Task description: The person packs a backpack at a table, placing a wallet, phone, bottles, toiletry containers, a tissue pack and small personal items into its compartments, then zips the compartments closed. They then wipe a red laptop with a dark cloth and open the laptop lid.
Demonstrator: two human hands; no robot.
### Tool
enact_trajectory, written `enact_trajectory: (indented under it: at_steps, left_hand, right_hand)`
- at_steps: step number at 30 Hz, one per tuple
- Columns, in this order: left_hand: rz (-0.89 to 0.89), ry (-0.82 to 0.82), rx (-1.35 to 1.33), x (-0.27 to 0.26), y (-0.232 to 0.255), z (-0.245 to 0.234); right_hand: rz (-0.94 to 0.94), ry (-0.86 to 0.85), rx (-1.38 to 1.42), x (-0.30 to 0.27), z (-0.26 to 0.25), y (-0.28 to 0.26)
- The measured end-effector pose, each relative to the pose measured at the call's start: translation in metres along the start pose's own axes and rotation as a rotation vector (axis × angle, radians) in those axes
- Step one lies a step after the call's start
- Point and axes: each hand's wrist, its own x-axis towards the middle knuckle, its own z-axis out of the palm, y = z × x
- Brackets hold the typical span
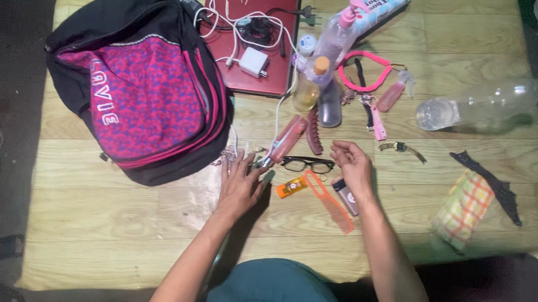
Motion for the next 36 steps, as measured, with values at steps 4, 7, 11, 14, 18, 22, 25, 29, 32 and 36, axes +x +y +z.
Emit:
enact_trajectory:
  at_steps: [4,7,11,14,18,22,25,29,32,36]
  left_hand:
    - [0.007,-0.027,-0.011,0.011,0.031,0.022]
    - [0.001,0.042,-0.023,0.016,0.052,0.037]
    - [-0.013,0.070,0.012,0.015,0.071,0.052]
    - [-0.033,0.080,0.038,0.014,0.076,0.058]
    - [-0.060,0.103,0.051,0.010,0.080,0.061]
    - [-0.095,0.115,0.050,0.006,0.084,0.059]
    - [-0.139,0.097,0.059,0.005,0.087,0.056]
    - [-0.164,0.113,0.061,0.001,0.092,0.051]
    - [-0.187,0.110,0.070,-0.001,0.091,0.044]
    - [-0.204,0.115,0.076,-0.002,0.088,0.038]
  right_hand:
    - [-0.163,-0.067,-0.473,-0.007,-0.035,-0.001]
    - [-0.182,-0.184,-0.925,-0.009,-0.046,0.009]
    - [-0.211,-0.256,-1.002,-0.008,-0.053,0.028]
    - [-0.246,-0.262,-0.873,0.005,-0.061,0.040]
    - [-0.313,-0.152,-0.851,0.041,-0.078,0.048]
    - [-0.459,-0.085,-0.894,0.072,-0.079,0.043]
    - [-0.489,-0.055,-0.762,0.093,-0.056,0.030]
    - [-0.417,0.047,-0.627,0.126,-0.005,0.004]
    - [-0.262,0.036,-0.676,0.139,0.021,-0.006]
    - [-0.232,0.088,-0.652,0.142,0.019,-0.006]
